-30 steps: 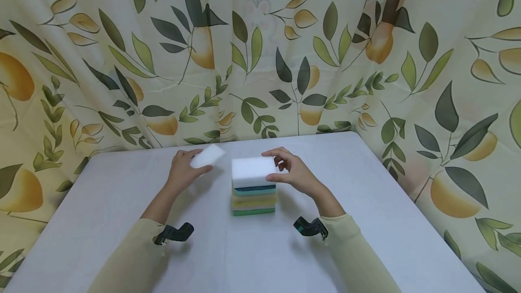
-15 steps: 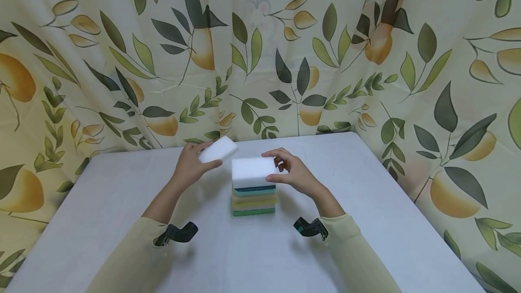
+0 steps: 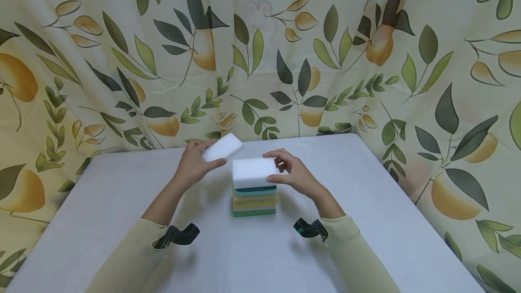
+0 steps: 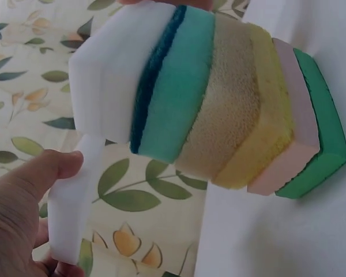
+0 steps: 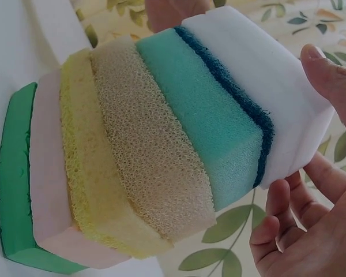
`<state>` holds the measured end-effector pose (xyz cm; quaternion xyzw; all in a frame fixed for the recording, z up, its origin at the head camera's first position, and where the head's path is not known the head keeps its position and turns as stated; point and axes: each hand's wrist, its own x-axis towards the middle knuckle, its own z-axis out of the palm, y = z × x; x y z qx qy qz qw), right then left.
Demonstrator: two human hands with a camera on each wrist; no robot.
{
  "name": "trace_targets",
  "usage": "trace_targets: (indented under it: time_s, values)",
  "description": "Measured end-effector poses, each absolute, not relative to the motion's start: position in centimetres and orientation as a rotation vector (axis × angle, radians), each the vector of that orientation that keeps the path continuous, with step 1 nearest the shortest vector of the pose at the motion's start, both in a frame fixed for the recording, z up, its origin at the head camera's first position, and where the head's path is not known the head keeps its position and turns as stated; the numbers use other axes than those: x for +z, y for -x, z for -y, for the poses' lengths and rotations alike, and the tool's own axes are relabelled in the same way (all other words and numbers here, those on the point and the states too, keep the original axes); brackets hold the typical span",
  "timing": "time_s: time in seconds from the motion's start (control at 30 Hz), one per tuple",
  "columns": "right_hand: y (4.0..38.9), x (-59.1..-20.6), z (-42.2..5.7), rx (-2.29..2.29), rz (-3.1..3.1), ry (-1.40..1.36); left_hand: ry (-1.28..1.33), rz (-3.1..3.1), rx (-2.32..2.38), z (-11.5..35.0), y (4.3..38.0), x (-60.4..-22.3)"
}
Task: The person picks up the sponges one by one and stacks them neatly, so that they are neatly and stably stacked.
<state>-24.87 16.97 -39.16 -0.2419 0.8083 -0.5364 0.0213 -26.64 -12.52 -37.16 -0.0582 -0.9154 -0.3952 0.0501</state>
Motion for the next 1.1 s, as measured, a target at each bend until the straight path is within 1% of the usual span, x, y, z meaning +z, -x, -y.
trace_targets:
  time_s: [1.1]
  values:
    - [24.9, -39.2, -16.9, -1.677, -2.507, 0.739, 0.337, 2.757, -1.275, 10.8, 24.7, -34.8]
